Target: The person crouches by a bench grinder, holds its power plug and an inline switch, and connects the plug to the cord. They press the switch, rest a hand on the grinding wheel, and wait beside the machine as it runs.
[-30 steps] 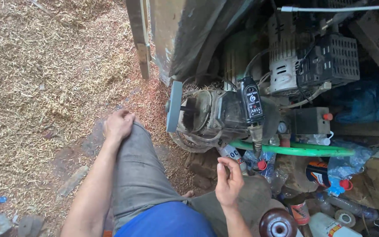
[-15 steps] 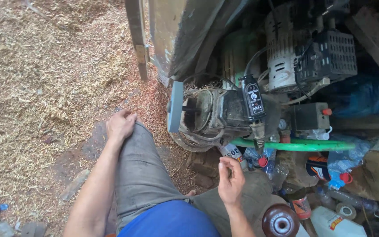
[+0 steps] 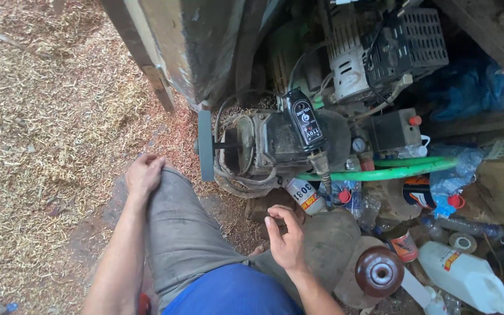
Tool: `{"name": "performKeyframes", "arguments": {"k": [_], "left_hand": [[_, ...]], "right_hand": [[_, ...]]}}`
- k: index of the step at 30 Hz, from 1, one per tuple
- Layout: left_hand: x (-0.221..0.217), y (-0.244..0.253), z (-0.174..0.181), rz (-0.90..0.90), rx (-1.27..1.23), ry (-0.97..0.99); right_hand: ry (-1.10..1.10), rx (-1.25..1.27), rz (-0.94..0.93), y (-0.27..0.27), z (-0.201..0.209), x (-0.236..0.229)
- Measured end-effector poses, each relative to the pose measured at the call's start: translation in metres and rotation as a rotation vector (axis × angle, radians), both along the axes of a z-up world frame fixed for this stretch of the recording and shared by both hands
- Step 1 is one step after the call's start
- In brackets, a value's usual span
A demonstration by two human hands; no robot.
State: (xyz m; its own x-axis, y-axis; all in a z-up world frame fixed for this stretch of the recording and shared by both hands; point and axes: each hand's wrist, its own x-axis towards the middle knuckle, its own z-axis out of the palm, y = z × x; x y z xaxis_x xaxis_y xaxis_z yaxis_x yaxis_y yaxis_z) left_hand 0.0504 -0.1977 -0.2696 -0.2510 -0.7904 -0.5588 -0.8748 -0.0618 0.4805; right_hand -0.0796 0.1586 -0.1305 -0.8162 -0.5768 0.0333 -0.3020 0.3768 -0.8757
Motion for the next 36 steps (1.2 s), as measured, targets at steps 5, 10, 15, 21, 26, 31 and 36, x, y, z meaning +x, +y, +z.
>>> {"name": "performKeyframes", "arguments": {"k": [5, 10, 15, 21, 26, 31, 36], "left_hand": [[0.005, -0.004, -0.015, -0.026, -0.033, 0.004], [0.007, -0.005, -0.015, -0.03, -0.039, 0.021], [0.002, -0.003, -0.006, -0.026, 0.033, -0.034], [0.001, -0.002, -0.008, -0.033, 0.034, -0.022], [-0.001, 0.0, -0.004, -0.028, 0.027, -0.019], [0.0, 0.0, -0.007, -0.026, 0.008, -0.015], [0.0, 0.001, 0.004, -0.02, -0.001, 0.01]], "right_hand": [[0.003, 0.006, 0.013, -0.001, 0.001, 0.001], [0.009, 0.024, 0.028, -0.003, 0.001, 0.003], [-0.018, 0.019, 0.047, -0.004, 0.002, 0.005], [0.004, 0.028, 0.062, -0.002, 0.001, 0.006], [0.003, 0.039, 0.06, 0.0, 0.001, 0.006], [-0.007, 0.045, 0.066, 0.001, 0.001, 0.005], [-0.041, 0.056, 0.056, 0.001, 0.0, 0.006]]}}
